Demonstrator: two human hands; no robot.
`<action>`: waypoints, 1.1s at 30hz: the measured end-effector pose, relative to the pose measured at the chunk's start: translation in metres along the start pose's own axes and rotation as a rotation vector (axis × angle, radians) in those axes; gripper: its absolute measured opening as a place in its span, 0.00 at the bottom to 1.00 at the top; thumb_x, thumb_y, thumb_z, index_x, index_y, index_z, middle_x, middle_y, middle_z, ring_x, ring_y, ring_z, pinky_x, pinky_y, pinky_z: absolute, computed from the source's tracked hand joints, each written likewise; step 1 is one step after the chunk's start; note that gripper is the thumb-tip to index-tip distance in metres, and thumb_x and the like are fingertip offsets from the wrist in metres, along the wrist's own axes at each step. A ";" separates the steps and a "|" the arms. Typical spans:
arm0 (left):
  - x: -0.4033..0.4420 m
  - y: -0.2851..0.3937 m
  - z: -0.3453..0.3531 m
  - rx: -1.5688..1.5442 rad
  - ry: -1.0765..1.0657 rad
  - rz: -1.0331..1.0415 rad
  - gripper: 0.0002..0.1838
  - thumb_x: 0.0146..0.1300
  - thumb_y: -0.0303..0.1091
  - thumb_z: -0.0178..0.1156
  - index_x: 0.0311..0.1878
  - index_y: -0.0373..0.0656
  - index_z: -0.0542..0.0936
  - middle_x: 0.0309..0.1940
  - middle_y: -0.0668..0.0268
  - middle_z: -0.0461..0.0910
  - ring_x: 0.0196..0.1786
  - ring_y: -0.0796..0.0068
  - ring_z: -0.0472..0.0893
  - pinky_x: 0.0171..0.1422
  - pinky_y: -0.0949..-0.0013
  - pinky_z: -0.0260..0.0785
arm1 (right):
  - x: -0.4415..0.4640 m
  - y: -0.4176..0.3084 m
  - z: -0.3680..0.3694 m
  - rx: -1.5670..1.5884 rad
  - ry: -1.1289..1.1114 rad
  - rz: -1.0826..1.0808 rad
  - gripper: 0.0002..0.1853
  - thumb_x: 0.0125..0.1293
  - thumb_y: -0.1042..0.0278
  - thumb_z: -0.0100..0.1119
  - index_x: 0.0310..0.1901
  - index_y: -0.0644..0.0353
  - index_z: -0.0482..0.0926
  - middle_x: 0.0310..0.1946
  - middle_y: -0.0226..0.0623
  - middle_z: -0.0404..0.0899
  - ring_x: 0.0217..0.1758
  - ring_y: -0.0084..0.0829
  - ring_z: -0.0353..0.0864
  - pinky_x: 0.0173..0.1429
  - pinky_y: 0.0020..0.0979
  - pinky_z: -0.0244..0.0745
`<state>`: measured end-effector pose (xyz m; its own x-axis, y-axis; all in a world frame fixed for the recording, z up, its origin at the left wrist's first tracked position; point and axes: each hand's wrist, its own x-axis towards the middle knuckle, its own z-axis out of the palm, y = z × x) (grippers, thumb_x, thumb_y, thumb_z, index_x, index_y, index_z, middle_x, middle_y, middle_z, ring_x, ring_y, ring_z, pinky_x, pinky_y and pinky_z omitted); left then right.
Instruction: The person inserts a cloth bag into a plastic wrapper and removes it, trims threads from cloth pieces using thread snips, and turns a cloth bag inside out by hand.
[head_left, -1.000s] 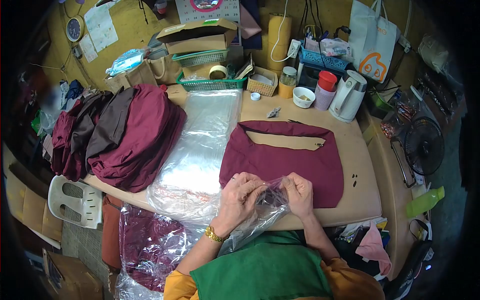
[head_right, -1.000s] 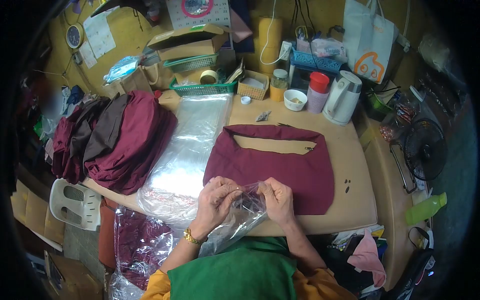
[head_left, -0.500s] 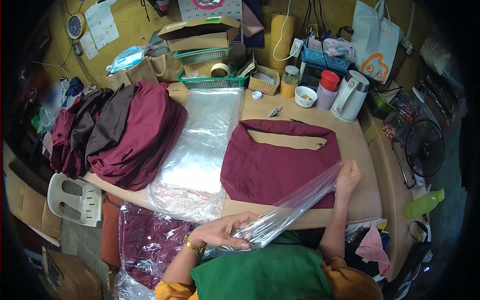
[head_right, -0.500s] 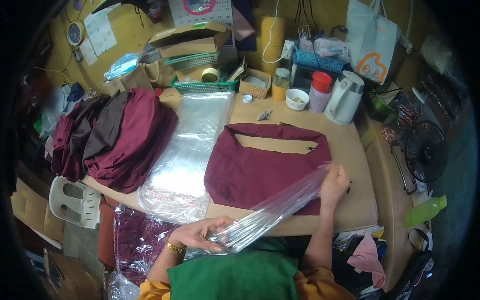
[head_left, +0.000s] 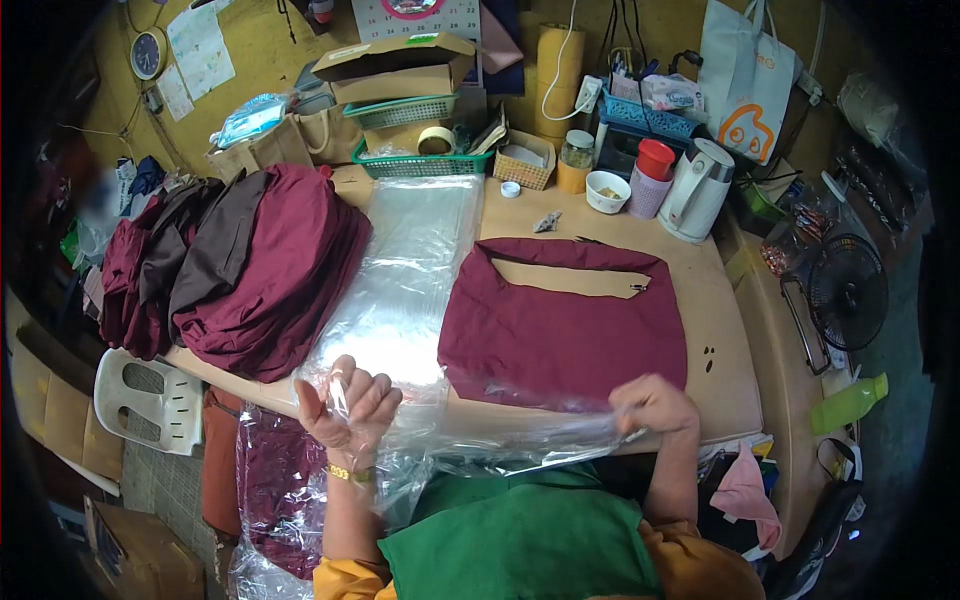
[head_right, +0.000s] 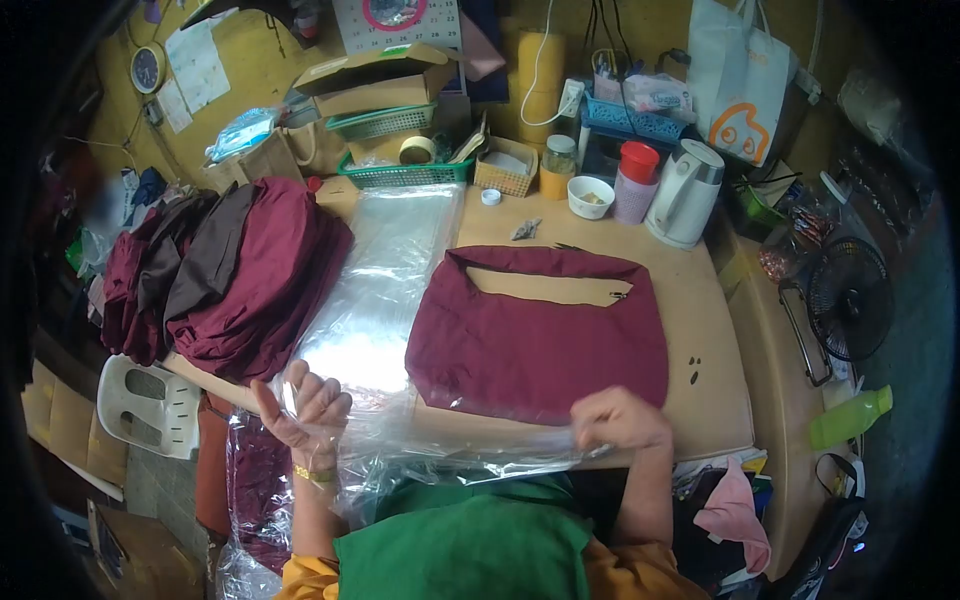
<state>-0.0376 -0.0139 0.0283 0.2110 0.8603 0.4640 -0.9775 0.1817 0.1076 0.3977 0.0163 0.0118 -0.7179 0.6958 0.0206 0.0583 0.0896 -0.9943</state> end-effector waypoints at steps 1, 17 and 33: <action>-0.005 0.011 -0.004 0.337 0.034 -0.011 0.20 0.60 0.51 0.66 0.40 0.43 0.77 0.29 0.68 0.75 0.38 0.76 0.74 0.55 0.63 0.70 | -0.003 0.007 -0.004 0.037 0.238 -0.099 0.06 0.64 0.75 0.61 0.28 0.61 0.81 0.30 0.31 0.80 0.31 0.21 0.78 0.35 0.26 0.72; 0.001 0.011 0.011 1.320 0.141 -1.130 0.09 0.65 0.33 0.66 0.41 0.36 0.84 0.34 0.66 0.82 0.37 0.82 0.75 0.44 0.74 0.69 | 0.003 0.005 -0.002 0.868 0.528 -0.495 0.20 0.69 0.47 0.60 0.32 0.57 0.74 0.23 0.33 0.73 0.23 0.25 0.73 0.29 0.27 0.71; 0.010 0.015 -0.023 0.660 0.658 0.040 0.14 0.76 0.40 0.49 0.39 0.42 0.79 0.23 0.68 0.76 0.26 0.74 0.76 0.37 0.68 0.72 | 0.020 -0.011 0.013 -0.187 -0.225 0.388 0.07 0.55 0.72 0.71 0.32 0.64 0.82 0.28 0.28 0.82 0.33 0.18 0.78 0.38 0.26 0.74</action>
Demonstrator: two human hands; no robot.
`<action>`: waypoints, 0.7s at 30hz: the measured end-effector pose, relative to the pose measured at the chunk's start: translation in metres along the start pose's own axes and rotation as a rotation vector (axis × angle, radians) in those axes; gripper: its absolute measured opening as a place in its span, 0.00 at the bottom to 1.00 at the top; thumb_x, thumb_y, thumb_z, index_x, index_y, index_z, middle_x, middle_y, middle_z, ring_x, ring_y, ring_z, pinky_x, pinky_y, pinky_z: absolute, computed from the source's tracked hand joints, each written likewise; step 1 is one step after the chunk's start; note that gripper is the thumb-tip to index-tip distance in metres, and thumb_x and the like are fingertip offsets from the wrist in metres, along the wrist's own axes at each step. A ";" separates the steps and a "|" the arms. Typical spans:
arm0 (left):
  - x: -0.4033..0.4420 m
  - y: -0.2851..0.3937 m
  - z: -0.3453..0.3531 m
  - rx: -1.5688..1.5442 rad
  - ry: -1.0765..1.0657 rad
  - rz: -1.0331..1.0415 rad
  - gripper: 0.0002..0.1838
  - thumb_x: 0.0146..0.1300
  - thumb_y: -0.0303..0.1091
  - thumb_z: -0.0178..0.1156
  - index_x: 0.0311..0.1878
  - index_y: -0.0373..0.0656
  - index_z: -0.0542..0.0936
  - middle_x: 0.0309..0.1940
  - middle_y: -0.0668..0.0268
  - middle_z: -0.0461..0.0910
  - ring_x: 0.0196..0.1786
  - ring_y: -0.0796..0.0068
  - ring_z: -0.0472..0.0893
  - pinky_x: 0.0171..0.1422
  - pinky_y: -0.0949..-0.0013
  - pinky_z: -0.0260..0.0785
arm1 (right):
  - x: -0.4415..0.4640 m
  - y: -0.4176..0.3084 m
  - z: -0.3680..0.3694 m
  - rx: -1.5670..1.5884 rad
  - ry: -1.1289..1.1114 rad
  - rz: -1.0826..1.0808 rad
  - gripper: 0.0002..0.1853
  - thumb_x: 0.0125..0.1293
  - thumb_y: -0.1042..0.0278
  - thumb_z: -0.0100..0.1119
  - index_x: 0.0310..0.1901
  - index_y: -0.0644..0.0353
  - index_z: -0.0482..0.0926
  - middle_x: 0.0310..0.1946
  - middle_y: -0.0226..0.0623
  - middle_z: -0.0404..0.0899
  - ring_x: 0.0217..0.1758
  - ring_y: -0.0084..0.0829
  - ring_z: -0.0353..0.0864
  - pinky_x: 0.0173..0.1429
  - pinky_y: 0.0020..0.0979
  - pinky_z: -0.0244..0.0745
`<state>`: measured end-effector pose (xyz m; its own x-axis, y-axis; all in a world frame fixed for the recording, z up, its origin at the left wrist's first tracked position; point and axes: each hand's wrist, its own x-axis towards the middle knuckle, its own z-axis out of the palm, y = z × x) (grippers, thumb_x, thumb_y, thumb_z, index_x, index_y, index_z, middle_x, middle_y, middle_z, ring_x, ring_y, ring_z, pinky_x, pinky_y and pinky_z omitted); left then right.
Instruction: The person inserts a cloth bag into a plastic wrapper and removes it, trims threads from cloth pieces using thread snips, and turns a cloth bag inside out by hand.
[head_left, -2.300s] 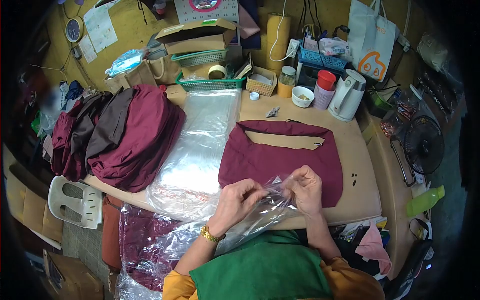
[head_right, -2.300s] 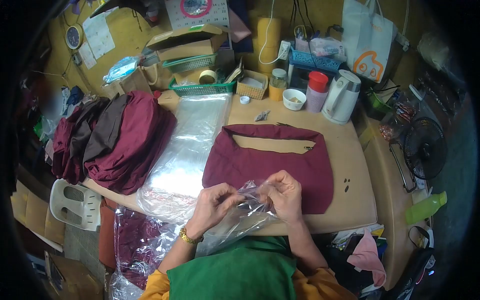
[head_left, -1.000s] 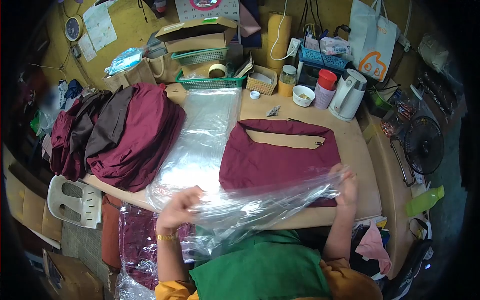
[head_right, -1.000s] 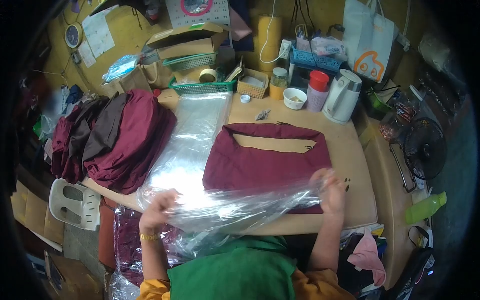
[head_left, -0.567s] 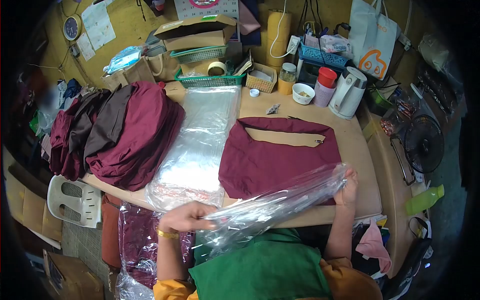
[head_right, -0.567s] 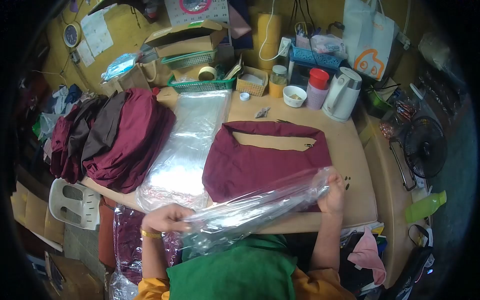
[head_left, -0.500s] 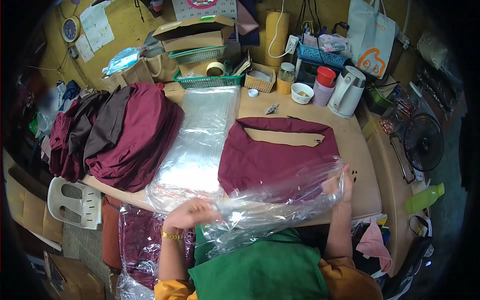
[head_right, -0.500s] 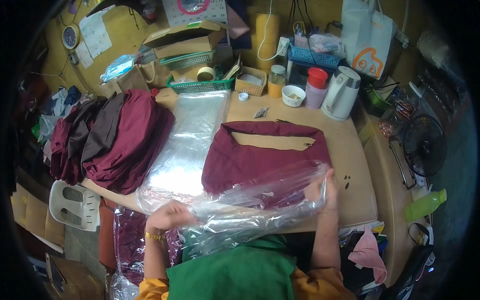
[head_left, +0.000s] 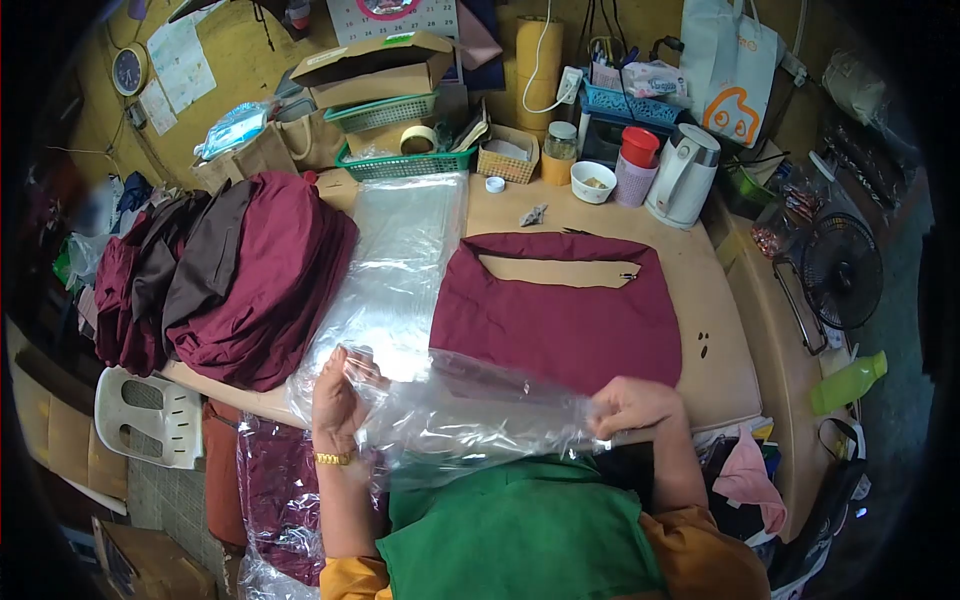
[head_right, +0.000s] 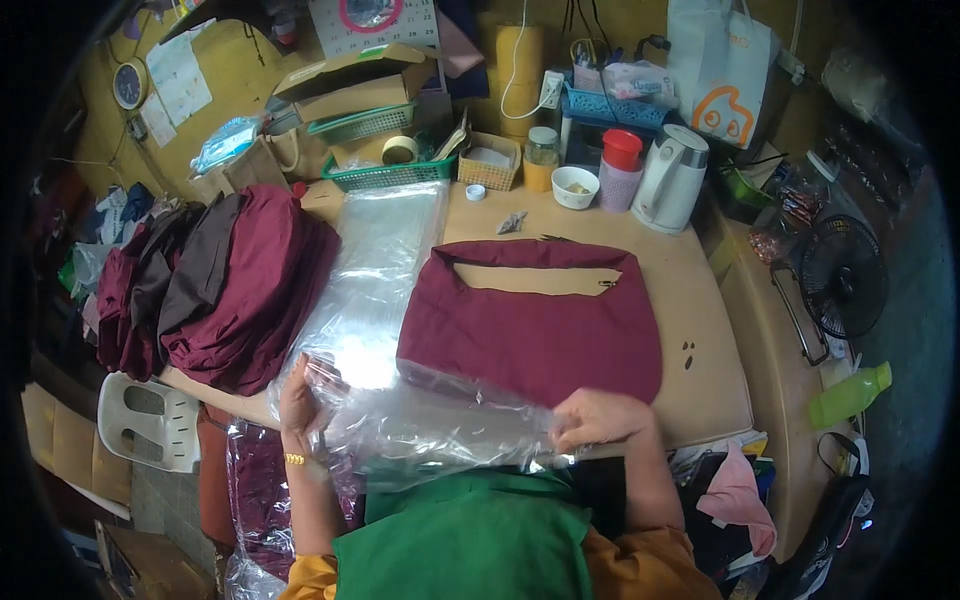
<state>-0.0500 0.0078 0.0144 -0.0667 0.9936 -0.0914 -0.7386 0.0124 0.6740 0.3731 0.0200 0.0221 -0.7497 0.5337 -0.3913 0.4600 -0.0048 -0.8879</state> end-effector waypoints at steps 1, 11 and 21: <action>0.010 0.005 -0.019 -0.470 -0.522 -0.325 0.17 0.77 0.44 0.47 0.35 0.45 0.75 0.25 0.66 0.74 0.30 0.72 0.77 0.37 0.67 0.72 | -0.002 0.011 0.001 0.061 0.121 -0.143 0.06 0.58 0.71 0.69 0.32 0.63 0.82 0.27 0.29 0.82 0.33 0.20 0.79 0.38 0.27 0.75; 0.008 0.002 -0.019 0.021 -0.017 0.032 0.15 0.74 0.38 0.52 0.33 0.40 0.79 0.22 0.72 0.77 0.27 0.79 0.76 0.32 0.70 0.69 | 0.007 0.024 -0.007 0.152 0.105 -0.324 0.17 0.61 0.54 0.71 0.37 0.61 0.81 0.29 0.32 0.81 0.32 0.23 0.79 0.40 0.26 0.73; 0.010 0.006 -0.059 0.824 -0.455 -0.222 0.14 0.69 0.41 0.61 0.47 0.39 0.83 0.32 0.71 0.81 0.31 0.77 0.76 0.35 0.67 0.68 | 0.030 0.042 -0.008 1.418 0.016 -0.780 0.20 0.73 0.49 0.52 0.29 0.56 0.76 0.22 0.33 0.77 0.23 0.25 0.76 0.32 0.32 0.74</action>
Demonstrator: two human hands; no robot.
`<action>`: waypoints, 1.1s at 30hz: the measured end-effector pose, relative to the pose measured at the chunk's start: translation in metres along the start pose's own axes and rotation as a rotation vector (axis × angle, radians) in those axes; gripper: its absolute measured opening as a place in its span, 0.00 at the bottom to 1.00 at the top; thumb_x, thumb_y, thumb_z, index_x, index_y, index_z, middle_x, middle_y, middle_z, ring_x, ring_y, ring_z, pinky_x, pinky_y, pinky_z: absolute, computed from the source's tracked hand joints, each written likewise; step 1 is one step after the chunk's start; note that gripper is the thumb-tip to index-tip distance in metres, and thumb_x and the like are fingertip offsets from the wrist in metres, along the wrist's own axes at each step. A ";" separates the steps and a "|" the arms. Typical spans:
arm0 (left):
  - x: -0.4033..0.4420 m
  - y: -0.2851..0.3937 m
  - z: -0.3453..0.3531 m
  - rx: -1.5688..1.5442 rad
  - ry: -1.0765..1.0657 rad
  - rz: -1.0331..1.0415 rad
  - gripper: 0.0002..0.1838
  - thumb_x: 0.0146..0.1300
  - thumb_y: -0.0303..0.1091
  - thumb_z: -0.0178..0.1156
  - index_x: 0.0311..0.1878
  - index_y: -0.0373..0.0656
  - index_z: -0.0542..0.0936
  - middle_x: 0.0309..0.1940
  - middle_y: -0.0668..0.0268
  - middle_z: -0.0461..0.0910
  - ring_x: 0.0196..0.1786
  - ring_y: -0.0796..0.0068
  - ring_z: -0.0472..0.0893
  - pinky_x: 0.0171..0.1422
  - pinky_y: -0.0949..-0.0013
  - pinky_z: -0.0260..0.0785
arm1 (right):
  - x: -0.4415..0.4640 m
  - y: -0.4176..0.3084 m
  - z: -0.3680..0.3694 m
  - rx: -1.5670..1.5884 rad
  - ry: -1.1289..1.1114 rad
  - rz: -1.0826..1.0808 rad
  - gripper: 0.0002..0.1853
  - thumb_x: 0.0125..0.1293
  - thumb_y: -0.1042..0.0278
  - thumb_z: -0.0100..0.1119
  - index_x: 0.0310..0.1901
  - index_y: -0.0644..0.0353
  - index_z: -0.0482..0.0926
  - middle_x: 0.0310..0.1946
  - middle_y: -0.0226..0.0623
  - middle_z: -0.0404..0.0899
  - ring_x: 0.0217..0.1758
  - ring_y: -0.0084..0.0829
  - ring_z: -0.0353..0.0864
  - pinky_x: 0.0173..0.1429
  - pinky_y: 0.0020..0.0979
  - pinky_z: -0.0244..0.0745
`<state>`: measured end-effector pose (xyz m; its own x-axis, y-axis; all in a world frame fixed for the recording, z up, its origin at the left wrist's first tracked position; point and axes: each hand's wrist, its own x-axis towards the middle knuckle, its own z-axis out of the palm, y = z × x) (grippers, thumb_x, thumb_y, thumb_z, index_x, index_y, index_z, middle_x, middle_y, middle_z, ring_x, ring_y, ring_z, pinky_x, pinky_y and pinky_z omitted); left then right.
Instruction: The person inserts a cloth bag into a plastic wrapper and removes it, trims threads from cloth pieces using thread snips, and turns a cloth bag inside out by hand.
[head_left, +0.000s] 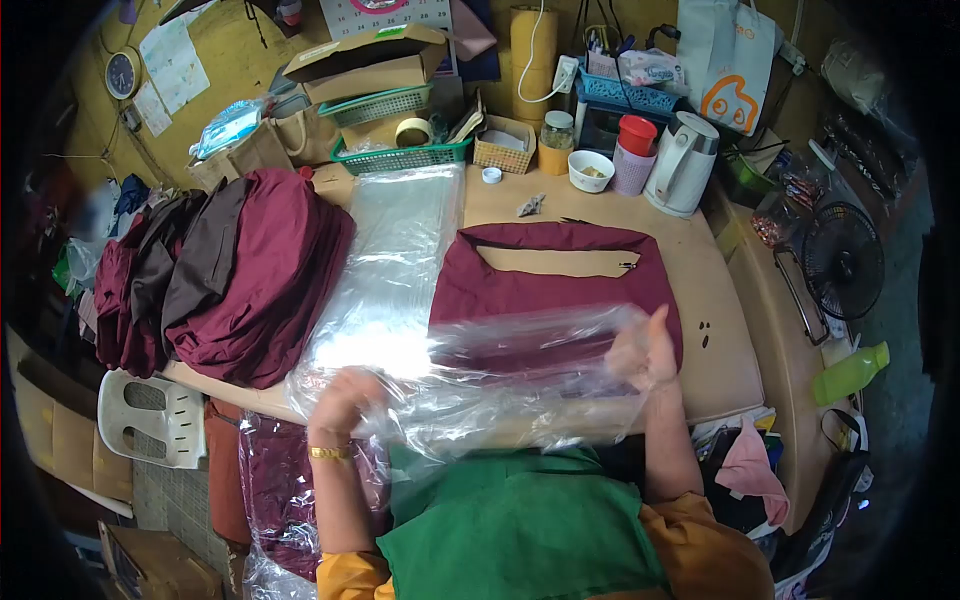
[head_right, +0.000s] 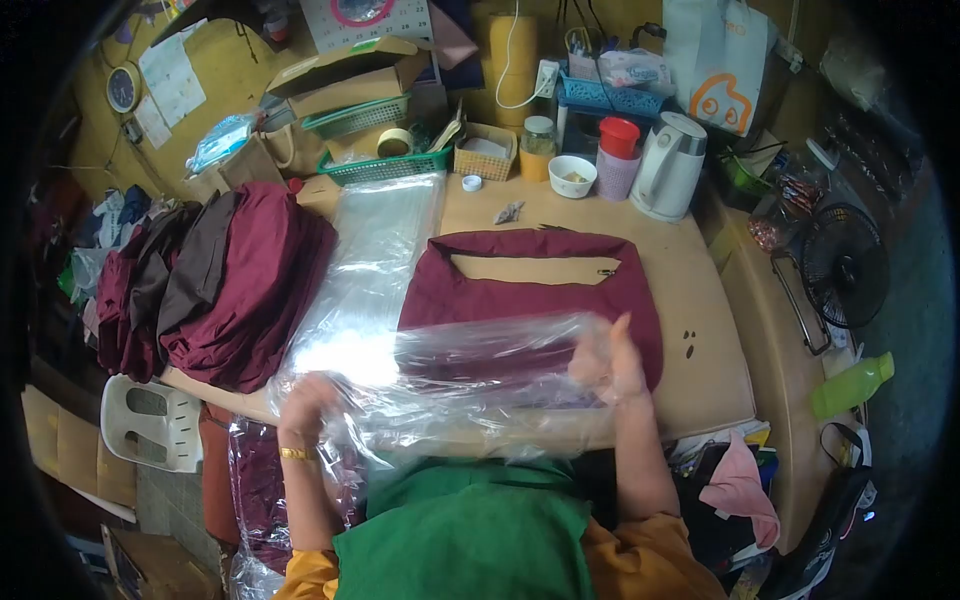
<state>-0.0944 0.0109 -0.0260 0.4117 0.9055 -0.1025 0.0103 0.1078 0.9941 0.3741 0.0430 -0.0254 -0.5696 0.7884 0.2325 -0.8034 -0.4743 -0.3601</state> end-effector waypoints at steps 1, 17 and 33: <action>0.001 0.001 0.000 -0.403 0.314 0.270 0.14 0.70 0.41 0.59 0.46 0.40 0.84 0.30 0.72 0.81 0.27 0.78 0.75 0.31 0.68 0.65 | 0.003 0.003 0.023 -0.640 0.029 0.143 0.19 0.69 0.51 0.57 0.28 0.59 0.77 0.22 0.32 0.77 0.23 0.25 0.75 0.31 0.32 0.73; 0.000 0.031 0.007 -0.816 0.410 0.339 0.20 0.72 0.50 0.56 0.48 0.39 0.80 0.30 0.63 0.83 0.40 0.70 0.84 0.41 0.65 0.80 | 0.011 0.009 0.025 -1.370 -0.349 0.688 0.26 0.63 0.43 0.66 0.40 0.64 0.85 0.34 0.33 0.86 0.38 0.27 0.82 0.43 0.31 0.75; 0.003 0.115 0.050 -0.320 -0.017 0.315 0.11 0.68 0.27 0.61 0.51 0.34 0.77 0.36 0.63 0.81 0.43 0.74 0.80 0.52 0.70 0.72 | 0.026 -0.084 0.044 -0.621 0.132 -0.334 0.23 0.78 0.46 0.43 0.32 0.55 0.73 0.14 0.27 0.68 0.14 0.26 0.68 0.27 0.28 0.73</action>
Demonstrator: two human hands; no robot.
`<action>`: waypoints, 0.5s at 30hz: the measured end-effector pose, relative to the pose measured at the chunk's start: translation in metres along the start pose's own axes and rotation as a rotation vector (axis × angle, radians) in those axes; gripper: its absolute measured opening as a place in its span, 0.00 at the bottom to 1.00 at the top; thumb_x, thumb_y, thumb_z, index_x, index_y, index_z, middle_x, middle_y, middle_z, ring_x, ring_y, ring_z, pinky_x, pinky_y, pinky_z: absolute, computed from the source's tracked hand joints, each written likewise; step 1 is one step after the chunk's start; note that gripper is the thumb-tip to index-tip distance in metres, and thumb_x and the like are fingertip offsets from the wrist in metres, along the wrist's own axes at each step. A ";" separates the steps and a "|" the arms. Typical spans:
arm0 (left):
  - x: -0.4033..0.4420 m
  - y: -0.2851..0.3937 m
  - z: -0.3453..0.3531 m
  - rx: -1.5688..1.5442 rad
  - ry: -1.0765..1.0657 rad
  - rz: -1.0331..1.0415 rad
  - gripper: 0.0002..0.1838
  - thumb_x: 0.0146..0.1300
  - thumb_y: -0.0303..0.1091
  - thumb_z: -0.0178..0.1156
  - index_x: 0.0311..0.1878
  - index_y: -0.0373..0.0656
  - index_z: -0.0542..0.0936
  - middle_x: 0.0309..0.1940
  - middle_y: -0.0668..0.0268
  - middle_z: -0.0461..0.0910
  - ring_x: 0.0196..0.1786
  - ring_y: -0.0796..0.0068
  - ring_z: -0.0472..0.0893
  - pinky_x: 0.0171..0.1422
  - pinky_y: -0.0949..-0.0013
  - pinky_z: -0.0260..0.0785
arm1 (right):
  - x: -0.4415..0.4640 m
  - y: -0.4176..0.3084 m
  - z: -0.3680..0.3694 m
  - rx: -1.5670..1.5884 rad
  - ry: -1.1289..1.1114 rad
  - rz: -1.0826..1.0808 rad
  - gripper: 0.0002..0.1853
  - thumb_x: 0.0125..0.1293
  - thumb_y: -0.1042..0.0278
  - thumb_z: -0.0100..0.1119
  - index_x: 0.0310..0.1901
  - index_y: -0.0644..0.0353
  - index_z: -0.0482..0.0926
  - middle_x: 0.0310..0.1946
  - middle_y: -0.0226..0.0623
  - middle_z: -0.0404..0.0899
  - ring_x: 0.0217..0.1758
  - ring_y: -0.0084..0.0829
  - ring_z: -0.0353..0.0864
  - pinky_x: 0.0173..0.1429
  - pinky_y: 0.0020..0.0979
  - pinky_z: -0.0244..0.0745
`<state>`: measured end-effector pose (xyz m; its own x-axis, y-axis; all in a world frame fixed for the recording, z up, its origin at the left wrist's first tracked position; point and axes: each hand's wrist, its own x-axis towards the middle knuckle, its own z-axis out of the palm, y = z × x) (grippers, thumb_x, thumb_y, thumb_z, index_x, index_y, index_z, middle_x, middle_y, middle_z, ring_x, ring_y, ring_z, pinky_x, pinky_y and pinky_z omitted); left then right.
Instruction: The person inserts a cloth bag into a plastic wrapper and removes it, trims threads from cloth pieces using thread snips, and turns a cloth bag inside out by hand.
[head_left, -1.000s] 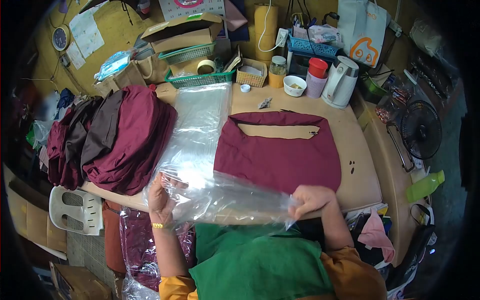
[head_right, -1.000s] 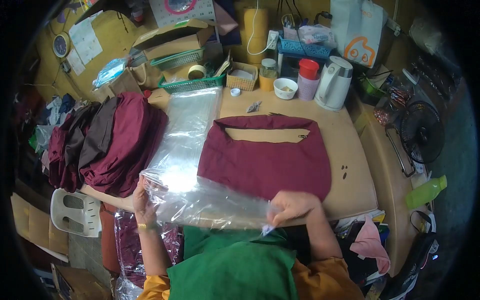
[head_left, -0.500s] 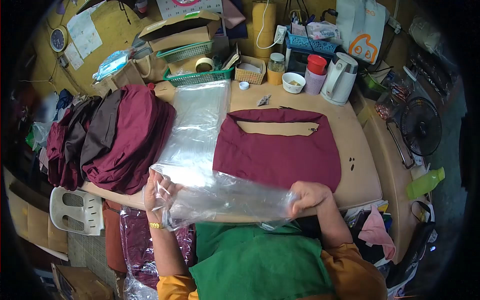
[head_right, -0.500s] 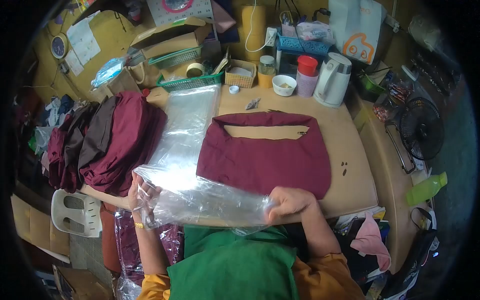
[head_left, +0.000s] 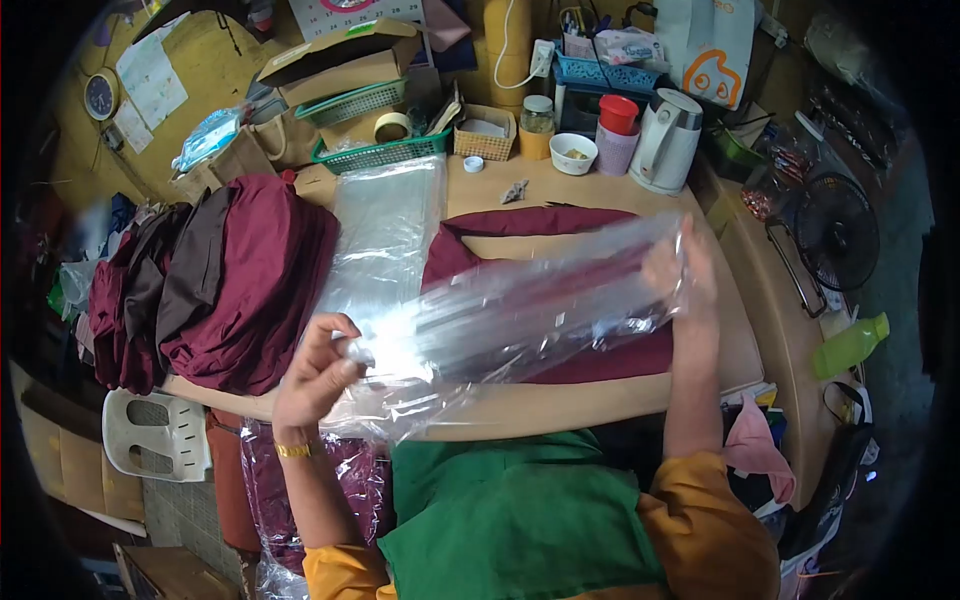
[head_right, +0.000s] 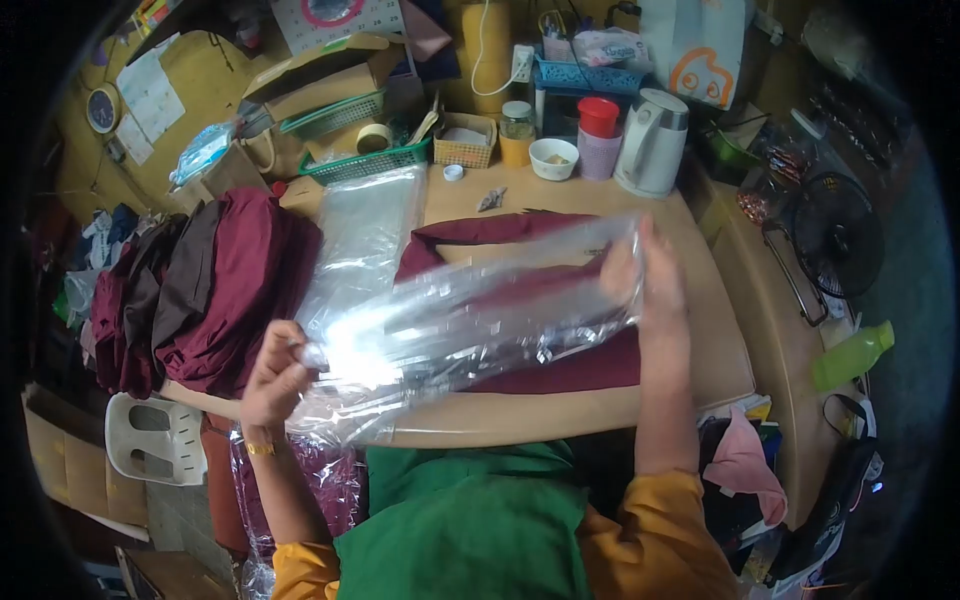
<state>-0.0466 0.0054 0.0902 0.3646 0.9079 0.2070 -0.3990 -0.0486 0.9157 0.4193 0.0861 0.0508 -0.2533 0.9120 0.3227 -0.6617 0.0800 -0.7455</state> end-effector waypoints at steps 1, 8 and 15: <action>0.007 0.002 -0.006 0.117 -0.099 0.045 0.11 0.67 0.27 0.62 0.49 0.34 0.79 0.37 0.63 0.81 0.42 0.74 0.80 0.52 0.70 0.71 | 0.006 -0.011 0.003 -0.003 0.006 -0.007 0.23 0.78 0.46 0.43 0.32 0.55 0.73 0.14 0.27 0.68 0.14 0.26 0.68 0.27 0.28 0.73; 0.055 -0.008 0.008 0.338 0.308 0.080 0.17 0.67 0.27 0.58 0.58 0.33 0.78 0.42 0.69 0.81 0.41 0.85 0.74 0.48 0.79 0.64 | -0.005 -0.032 0.031 -0.665 0.431 -0.136 0.17 0.73 0.52 0.54 0.50 0.58 0.77 0.44 0.36 0.77 0.43 0.30 0.78 0.49 0.38 0.75; 0.061 -0.140 0.082 1.449 0.236 0.204 0.23 0.68 0.36 0.56 0.62 0.32 0.72 0.50 0.41 0.70 0.56 0.42 0.70 0.70 0.41 0.54 | -0.060 0.057 0.013 -2.113 -0.135 0.178 0.30 0.66 0.53 0.60 0.70 0.46 0.68 0.76 0.45 0.55 0.81 0.48 0.46 0.76 0.70 0.30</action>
<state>0.1007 0.0334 0.0026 0.2082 0.8727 0.4417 0.7933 -0.4149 0.4456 0.3877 0.0310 -0.0037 -0.3086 0.9394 0.1493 0.9402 0.3250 -0.1018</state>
